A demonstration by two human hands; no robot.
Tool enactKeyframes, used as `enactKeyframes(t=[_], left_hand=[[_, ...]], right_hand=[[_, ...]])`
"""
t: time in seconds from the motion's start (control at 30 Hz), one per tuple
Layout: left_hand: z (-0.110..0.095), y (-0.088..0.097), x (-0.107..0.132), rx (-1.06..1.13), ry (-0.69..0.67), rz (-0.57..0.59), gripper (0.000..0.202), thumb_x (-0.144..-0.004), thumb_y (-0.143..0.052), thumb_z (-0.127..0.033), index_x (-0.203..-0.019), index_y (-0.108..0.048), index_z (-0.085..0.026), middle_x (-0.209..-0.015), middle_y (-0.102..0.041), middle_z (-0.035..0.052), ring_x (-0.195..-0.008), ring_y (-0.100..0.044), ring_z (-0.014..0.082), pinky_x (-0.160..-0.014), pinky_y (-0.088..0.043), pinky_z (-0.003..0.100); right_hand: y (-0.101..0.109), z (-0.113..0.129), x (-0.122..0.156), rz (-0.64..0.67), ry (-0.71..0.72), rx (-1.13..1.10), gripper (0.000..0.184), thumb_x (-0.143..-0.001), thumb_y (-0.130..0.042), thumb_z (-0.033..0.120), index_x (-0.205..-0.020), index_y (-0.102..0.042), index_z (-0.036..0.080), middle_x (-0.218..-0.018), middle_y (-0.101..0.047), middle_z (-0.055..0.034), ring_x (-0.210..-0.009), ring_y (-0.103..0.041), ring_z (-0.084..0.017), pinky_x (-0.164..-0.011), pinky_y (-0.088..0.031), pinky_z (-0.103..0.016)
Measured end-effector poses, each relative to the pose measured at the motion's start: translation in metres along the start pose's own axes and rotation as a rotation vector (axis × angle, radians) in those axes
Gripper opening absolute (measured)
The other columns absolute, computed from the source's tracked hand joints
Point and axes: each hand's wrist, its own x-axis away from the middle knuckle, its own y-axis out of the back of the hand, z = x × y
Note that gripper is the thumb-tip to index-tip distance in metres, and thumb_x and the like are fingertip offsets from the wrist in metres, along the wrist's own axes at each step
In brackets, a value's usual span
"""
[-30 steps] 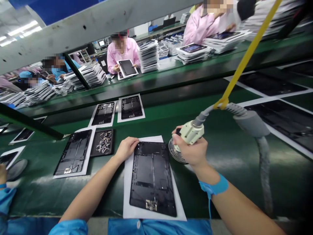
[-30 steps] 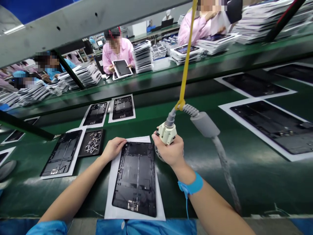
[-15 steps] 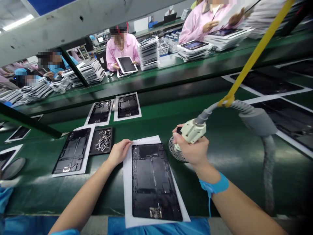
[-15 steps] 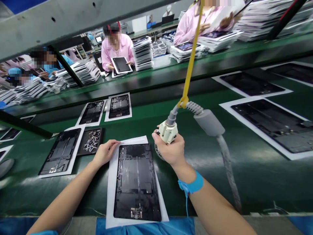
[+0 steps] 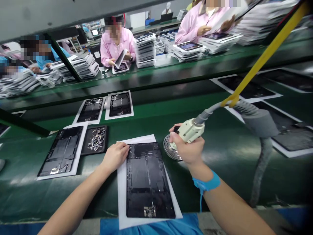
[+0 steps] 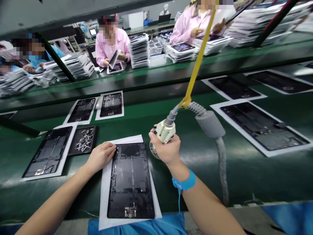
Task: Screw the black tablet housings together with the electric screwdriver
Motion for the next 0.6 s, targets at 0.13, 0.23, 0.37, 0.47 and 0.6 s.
enactKeyframes(t=[0.13, 0.23, 0.37, 0.47, 0.6], left_hand=[[-0.014, 0.01, 0.007, -0.078, 0.038, 0.121, 0.027, -0.101, -0.052, -0.027, -0.123, -0.063, -0.015, -0.114, -0.068, 0.0134, -0.106, -0.063, 0.0296, -0.083, -0.053, 0.041], [-0.014, 0.011, 0.01, -0.034, 0.031, 0.142, 0.036, -0.1, -0.054, -0.032, -0.131, -0.058, -0.014, -0.124, -0.064, 0.0155, -0.114, -0.059, 0.0326, -0.091, -0.051, 0.044], [0.001, 0.003, 0.004, 0.087, 0.078, 0.087, 0.034, -0.103, -0.048, -0.035, -0.13, -0.058, -0.017, -0.116, -0.065, 0.0133, -0.105, -0.059, 0.0292, -0.087, -0.05, 0.043], [0.011, -0.003, -0.002, 0.169, 0.068, 0.061, 0.032, -0.102, -0.045, -0.032, -0.125, -0.061, -0.017, -0.109, -0.065, 0.0119, -0.097, -0.058, 0.0278, -0.081, -0.049, 0.042], [0.016, -0.006, -0.005, 0.25, 0.071, 0.018, 0.023, -0.091, -0.049, -0.022, -0.108, -0.064, -0.016, -0.105, -0.066, 0.0107, -0.095, -0.057, 0.0271, -0.08, -0.049, 0.042]], right_hand=[[0.0, 0.0, -0.001, -0.004, 0.032, 0.016, 0.017, -0.075, -0.075, 0.024, -0.09, -0.069, 0.019, -0.069, -0.07, -0.0002, -0.053, -0.064, -0.014, -0.061, -0.06, -0.033], [-0.001, -0.001, -0.001, 0.025, 0.048, 0.037, 0.015, -0.076, -0.073, 0.023, -0.09, -0.069, 0.02, -0.072, -0.071, 0.0, -0.052, -0.063, -0.013, -0.056, -0.058, -0.031], [-0.004, -0.006, 0.001, 0.071, 0.031, -0.014, 0.018, -0.076, -0.074, 0.024, -0.093, -0.068, 0.02, -0.076, -0.071, 0.0, -0.051, -0.063, -0.012, -0.052, -0.056, -0.029], [-0.007, -0.01, 0.002, 0.078, 0.024, -0.043, 0.019, -0.076, -0.075, 0.023, -0.093, -0.067, 0.02, -0.078, -0.071, 0.0, -0.051, -0.063, -0.012, -0.052, -0.056, -0.028], [-0.009, -0.014, 0.002, 0.067, 0.019, -0.04, 0.021, -0.076, -0.076, 0.022, -0.094, -0.066, 0.021, -0.081, -0.072, 0.0, -0.051, -0.063, -0.011, -0.053, -0.057, -0.028]])
